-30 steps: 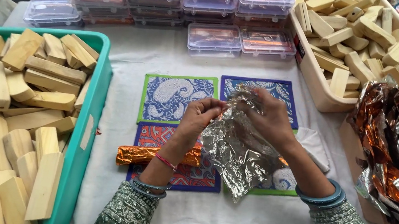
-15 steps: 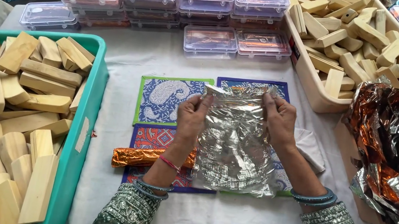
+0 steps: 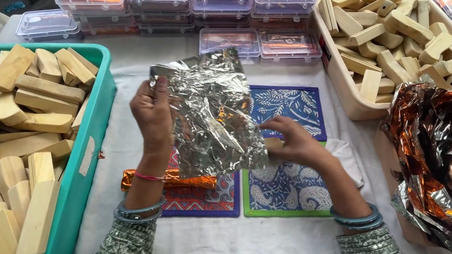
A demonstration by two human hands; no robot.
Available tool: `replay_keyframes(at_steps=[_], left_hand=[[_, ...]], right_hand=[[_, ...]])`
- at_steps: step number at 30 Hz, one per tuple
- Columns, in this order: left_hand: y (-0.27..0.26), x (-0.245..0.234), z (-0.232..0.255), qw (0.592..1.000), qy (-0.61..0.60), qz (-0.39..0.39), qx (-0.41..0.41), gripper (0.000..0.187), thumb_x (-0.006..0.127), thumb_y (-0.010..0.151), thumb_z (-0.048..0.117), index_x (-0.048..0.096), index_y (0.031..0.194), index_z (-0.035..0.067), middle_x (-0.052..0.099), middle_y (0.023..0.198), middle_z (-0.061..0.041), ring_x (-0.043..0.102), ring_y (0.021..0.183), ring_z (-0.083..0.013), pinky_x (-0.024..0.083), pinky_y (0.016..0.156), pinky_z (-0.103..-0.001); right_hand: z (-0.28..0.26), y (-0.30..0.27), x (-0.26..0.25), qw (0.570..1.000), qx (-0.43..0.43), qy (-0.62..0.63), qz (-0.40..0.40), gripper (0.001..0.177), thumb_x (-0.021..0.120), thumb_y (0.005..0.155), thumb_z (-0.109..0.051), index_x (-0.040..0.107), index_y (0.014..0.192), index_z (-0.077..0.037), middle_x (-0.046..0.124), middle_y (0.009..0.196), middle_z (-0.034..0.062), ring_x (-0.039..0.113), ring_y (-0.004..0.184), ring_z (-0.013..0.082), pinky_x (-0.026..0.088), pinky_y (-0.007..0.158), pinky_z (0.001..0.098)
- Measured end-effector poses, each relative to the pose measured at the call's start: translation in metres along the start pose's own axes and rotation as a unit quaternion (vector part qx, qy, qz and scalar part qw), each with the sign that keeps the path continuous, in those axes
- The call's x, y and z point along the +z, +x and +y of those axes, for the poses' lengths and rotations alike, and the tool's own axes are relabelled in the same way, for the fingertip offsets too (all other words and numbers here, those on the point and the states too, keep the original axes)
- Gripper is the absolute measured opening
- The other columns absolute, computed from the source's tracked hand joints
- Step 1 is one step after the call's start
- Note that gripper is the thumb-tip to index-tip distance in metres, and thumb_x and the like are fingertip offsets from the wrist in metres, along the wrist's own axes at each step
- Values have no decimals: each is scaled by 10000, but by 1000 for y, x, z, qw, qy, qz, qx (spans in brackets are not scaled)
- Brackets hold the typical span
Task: The person wraps wooden blocks in copper foil, folding the foil tightly around each block. The person then places the wrapped blocks into a clear plastic container and closes the lid.
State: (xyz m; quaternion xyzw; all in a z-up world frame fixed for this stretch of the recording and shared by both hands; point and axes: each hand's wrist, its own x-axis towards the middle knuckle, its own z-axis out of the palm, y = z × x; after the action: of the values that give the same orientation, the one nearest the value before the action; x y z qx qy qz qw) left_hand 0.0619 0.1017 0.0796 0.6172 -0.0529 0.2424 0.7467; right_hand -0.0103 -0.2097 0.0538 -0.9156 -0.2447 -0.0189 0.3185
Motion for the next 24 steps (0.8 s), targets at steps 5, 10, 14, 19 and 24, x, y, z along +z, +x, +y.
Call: replay_keyframes(at_steps=[5, 10, 14, 19, 24], left_hand=[[4, -12, -16, 998, -57, -13, 37, 285, 696, 1113, 234, 635, 874, 91, 513, 663, 78, 389, 555, 13, 385, 500, -181], [-21, 24, 15, 994, -100, -51, -14, 132, 698, 1030, 203, 718, 989, 79, 693, 791, 31, 588, 626, -30, 445, 505, -176], [-57, 78, 18, 955, -181, -190, -138, 207, 633, 1025, 254, 731, 1087, 82, 755, 924, -13, 678, 732, -48, 549, 589, -201], [-99, 140, -18, 886, -272, -315, -204, 209, 684, 1105, 231, 730, 1147, 32, 700, 937, -40, 557, 705, -75, 441, 530, -226], [-107, 174, -99, 853, -262, -390, -227, 295, 701, 1029, 283, 724, 1203, 46, 726, 998, -37, 647, 953, -108, 550, 807, -282]], right_hand=[[-36, 4, 9, 988, 85, -84, -94, 609, 864, 782, -320, 639, 1317, -135, 620, 1246, 74, 592, 1106, 256, 523, 959, 407], [-6, -1, 0, 979, 108, -154, -73, 428, 767, 881, -267, 659, 1267, -119, 656, 1136, 63, 636, 1042, 229, 566, 932, 402], [16, -9, -38, 955, 250, -27, 157, 455, 767, 884, -258, 640, 1267, -49, 656, 1137, 133, 671, 962, 240, 626, 781, 390], [50, -24, -68, 881, 256, 216, 333, 438, 742, 926, -228, 638, 1276, 13, 711, 1119, 146, 720, 971, 182, 651, 800, 303], [54, -27, -72, 831, 131, 321, 436, 390, 781, 915, -168, 663, 1225, 36, 733, 1118, 152, 723, 975, 161, 627, 877, 277]])
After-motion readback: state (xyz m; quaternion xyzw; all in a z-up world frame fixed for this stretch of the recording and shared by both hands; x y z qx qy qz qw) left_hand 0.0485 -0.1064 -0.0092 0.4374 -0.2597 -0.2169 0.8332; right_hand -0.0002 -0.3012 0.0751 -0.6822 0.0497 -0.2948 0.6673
